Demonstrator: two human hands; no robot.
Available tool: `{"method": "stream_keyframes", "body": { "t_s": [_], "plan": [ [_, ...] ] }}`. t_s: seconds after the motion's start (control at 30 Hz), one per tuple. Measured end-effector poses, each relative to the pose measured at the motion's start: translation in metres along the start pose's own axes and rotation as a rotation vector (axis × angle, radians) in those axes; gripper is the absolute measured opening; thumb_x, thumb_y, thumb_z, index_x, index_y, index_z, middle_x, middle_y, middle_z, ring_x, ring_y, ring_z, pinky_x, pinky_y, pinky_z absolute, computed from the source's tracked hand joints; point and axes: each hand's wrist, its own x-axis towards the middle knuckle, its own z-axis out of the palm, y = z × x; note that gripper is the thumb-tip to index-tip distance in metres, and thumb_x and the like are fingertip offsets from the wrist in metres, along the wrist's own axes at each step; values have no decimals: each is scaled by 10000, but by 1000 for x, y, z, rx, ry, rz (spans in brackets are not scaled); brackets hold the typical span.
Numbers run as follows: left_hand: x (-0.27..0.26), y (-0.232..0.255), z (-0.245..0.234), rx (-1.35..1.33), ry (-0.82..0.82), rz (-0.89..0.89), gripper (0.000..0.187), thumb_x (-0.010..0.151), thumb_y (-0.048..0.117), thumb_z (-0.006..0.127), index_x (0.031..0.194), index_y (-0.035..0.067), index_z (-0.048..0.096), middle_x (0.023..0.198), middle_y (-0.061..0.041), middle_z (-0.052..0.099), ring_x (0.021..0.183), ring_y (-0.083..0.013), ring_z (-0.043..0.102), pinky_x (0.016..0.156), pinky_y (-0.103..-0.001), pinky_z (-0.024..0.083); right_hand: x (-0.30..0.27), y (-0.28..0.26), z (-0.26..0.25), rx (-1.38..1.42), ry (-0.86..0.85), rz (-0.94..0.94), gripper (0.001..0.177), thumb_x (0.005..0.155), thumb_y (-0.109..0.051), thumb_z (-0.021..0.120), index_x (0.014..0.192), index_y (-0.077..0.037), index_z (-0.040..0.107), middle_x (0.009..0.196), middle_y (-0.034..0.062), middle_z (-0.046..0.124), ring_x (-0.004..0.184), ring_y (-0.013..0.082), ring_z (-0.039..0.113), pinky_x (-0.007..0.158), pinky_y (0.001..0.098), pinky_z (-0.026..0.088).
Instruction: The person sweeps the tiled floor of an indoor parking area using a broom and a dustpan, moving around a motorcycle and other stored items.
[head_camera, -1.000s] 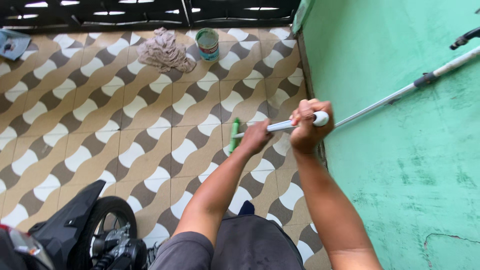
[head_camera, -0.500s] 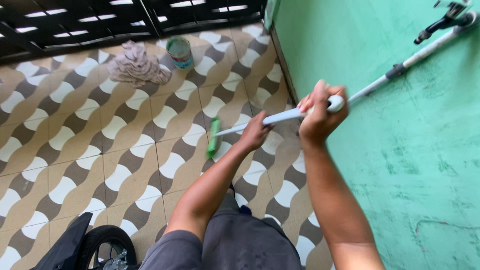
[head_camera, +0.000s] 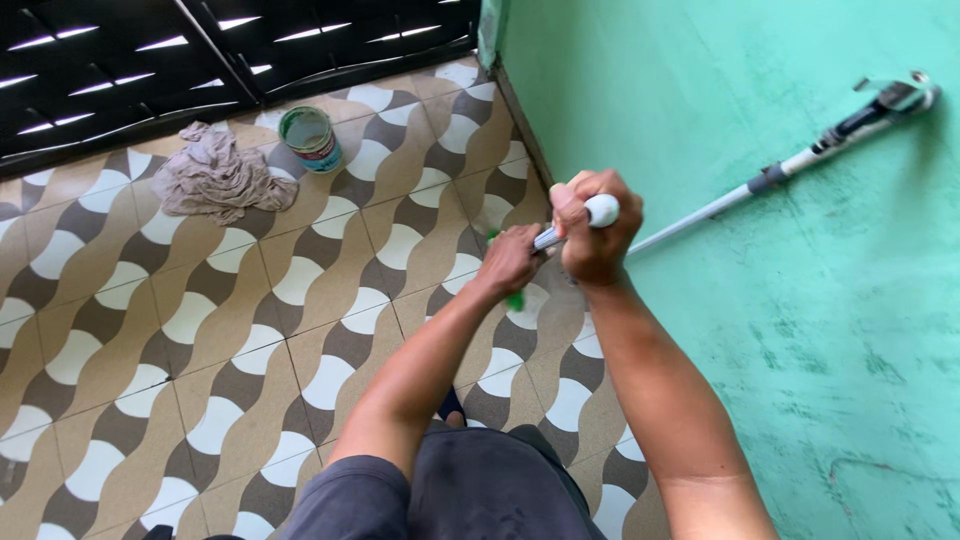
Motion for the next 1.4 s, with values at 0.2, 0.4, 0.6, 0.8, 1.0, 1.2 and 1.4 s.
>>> {"method": "stream_keyframes", "body": {
  "t_s": [0.2, 0.4, 0.6, 0.8, 1.0, 1.2, 1.4],
  "plan": [
    [-14, -66, -59, 98, 88, -126, 168, 872, 132, 621, 987, 60, 522, 977, -198, 617, 957, -421, 596, 845, -531, 455, 29, 46, 32, 290, 168, 180, 247, 1007, -85, 610, 855, -68, 415, 670, 44, 478, 520, 139, 469, 500, 308, 452],
    [15, -78, -66, 76, 335, -213, 165, 885, 112, 607, 1016, 64, 518, 1024, -215, 628, 1006, -470, 582, 846, -571, 423, 69, 76, 38, 202, 224, 183, 245, 1029, -77, 594, 846, -71, 431, 606, 68, 468, 467, 167, 482, 446, 345, 468],
    [116, -28, -46, -167, 254, -137, 212, 951, 229, 628, 1085, 117, 508, 1025, -197, 658, 972, -461, 619, 773, -550, 466, 146, 68, 17, 92, 6, -3, 283, 1103, -47, 619, 894, -35, 427, 704, 65, 478, 473, 126, 472, 428, 295, 408],
    [207, -58, -22, -175, 146, -160, 348, 885, 215, 647, 1168, 115, 472, 1049, -246, 640, 1010, -468, 603, 797, -551, 478, 198, 129, 18, 43, -113, -114, 260, 1047, -57, 631, 874, -40, 437, 711, 50, 513, 508, 110, 482, 453, 276, 392],
    [164, -121, -71, 126, 208, -302, 232, 913, 169, 630, 1087, 105, 490, 1035, -198, 654, 1043, -426, 603, 831, -569, 466, 194, 194, 35, 453, -78, 124, 235, 1029, -95, 623, 896, -60, 432, 746, 57, 491, 539, 111, 470, 485, 289, 427],
    [149, -152, -90, 259, 446, -559, 188, 901, 100, 612, 1081, 101, 557, 1036, -197, 666, 1015, -460, 609, 824, -578, 464, 187, 230, 50, 469, -57, 266, 177, 1049, -84, 567, 909, -50, 464, 728, 75, 515, 590, 148, 539, 552, 324, 496],
    [232, -116, -77, 120, 766, -258, 235, 928, 39, 582, 1145, 113, 530, 1032, -191, 653, 1028, -421, 614, 869, -548, 484, 274, 187, 28, 382, -40, 143, 246, 1069, -39, 571, 881, -65, 414, 668, 40, 477, 496, 131, 479, 475, 299, 444]
  ]
}}
